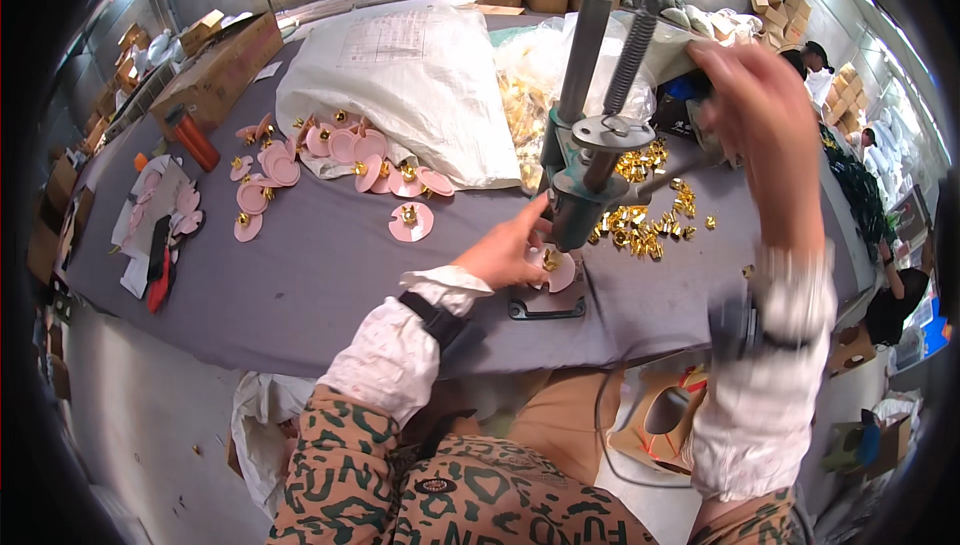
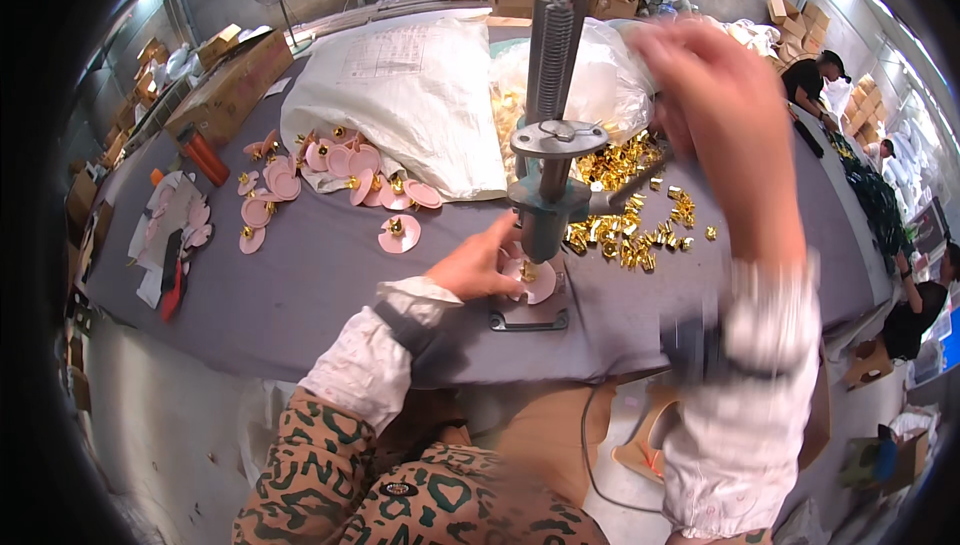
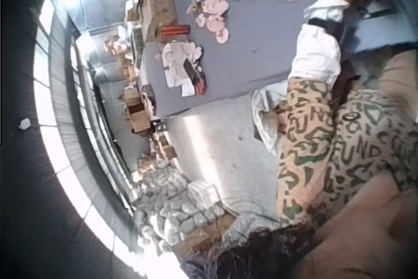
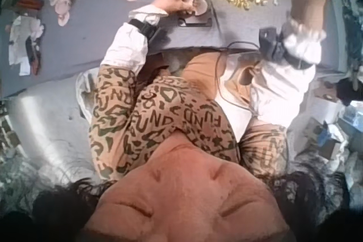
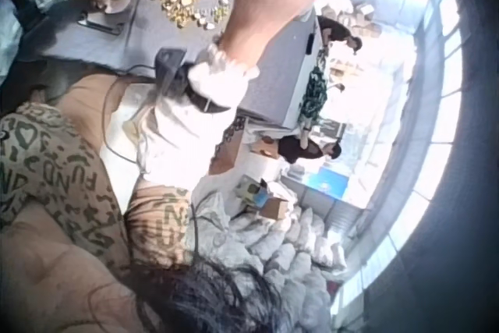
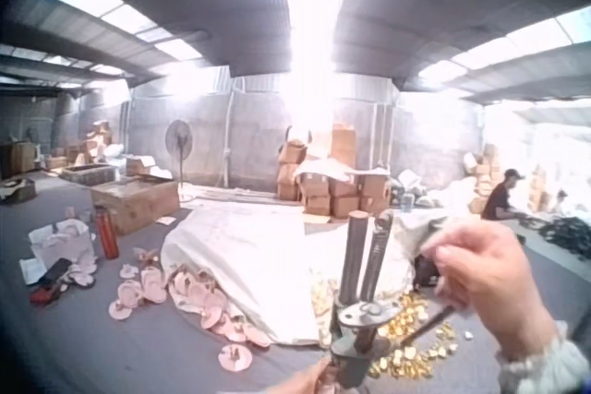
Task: Use a manual press to attach metal components to pink plastic discs.
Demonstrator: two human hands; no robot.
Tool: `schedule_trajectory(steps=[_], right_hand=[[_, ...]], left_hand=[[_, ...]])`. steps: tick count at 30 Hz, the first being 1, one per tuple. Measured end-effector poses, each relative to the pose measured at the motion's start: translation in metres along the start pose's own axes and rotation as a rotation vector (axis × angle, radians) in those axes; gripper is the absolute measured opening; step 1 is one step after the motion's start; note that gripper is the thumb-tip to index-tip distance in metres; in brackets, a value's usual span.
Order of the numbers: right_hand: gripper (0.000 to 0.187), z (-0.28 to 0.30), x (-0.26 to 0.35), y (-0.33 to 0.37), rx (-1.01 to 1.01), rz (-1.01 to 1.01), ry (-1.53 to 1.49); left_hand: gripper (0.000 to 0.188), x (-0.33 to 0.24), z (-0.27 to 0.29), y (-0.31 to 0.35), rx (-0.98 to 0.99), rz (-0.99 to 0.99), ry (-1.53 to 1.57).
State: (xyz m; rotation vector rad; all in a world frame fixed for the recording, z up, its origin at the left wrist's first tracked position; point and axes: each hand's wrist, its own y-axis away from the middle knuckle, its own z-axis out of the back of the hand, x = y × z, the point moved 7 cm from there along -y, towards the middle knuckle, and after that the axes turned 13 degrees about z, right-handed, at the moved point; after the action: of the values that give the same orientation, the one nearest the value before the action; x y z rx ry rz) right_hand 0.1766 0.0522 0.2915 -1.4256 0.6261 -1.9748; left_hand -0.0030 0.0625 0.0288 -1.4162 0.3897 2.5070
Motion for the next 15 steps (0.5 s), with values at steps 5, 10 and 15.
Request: schedule_trajectory(steps=[5,10,15], right_hand=[[0.015,-0.005,-0.004,0.211,0.18,0.467,0.323],[0.023,-0.023,-0.009,0.211,0.238,0.334,0.382],[0.012,0.015,0.022,0.083,0.008,0.065,0.164]], left_hand=[[0.094,0.001,-0.009,0.005,-0.039,-0.147,0.109],[0.091,0.0,-0.034,0.001,-0.087,-0.12,0.01],[0.081,0.01,-0.034,0.004,-0.33,-0.063,0.005]])
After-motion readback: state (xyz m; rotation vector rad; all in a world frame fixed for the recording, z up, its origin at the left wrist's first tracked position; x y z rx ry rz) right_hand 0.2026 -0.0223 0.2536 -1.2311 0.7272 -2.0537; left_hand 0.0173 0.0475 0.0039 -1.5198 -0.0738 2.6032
